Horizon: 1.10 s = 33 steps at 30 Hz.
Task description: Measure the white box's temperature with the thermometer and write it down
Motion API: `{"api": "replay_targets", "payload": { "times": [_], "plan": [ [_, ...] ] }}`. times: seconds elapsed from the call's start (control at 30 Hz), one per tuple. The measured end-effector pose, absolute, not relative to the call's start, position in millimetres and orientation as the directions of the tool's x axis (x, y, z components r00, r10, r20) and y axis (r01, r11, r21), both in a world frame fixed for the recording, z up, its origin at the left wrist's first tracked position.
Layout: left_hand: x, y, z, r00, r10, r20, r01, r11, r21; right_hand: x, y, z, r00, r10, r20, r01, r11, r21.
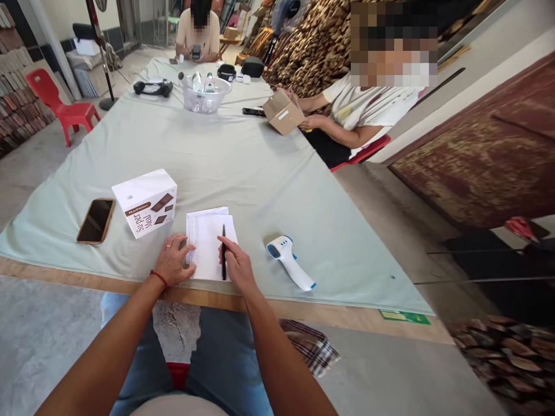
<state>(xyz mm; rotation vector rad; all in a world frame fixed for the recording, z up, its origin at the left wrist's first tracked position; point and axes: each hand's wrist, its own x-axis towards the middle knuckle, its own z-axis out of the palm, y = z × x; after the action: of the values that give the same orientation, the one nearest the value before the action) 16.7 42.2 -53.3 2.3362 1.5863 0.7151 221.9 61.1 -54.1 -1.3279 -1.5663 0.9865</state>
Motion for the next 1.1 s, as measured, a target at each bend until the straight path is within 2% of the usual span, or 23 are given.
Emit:
{"api": "replay_targets", "payload": {
  "times": [0.07,0.13,0.23,0.43,0.6,1.1],
  "plan": [
    [17,42,-54,0.296,0.917,0.268,0.805,-0.39,0.447,217,48,-57,-0.052,0.992,0.117,0.163,0.124,-0.979],
    [18,42,-54,0.297,0.916,0.27,0.801,-0.393,0.451,208,36,-59,0.013,0.995,0.1,0.108,0.098,-0.989],
    [18,42,-54,0.296,0.914,0.276,0.799,-0.396,0.453,197,25,-58,0.082,0.994,0.078,0.133,0.067,-0.989],
    [20,40,-54,0.288,0.919,0.269,0.805,-0.385,0.451,192,18,-51,-0.013,0.993,0.12,0.198,0.12,-0.973],
    [20,40,-55,0.281,0.921,0.271,0.811,-0.379,0.446,189,16,-56,0.017,0.99,0.139,0.294,0.128,-0.947],
    [21,38,-56,0.302,0.907,0.294,0.821,-0.404,0.403,197,21,-94,-0.088,0.953,0.288,0.32,0.301,-0.898]
  ]
}}
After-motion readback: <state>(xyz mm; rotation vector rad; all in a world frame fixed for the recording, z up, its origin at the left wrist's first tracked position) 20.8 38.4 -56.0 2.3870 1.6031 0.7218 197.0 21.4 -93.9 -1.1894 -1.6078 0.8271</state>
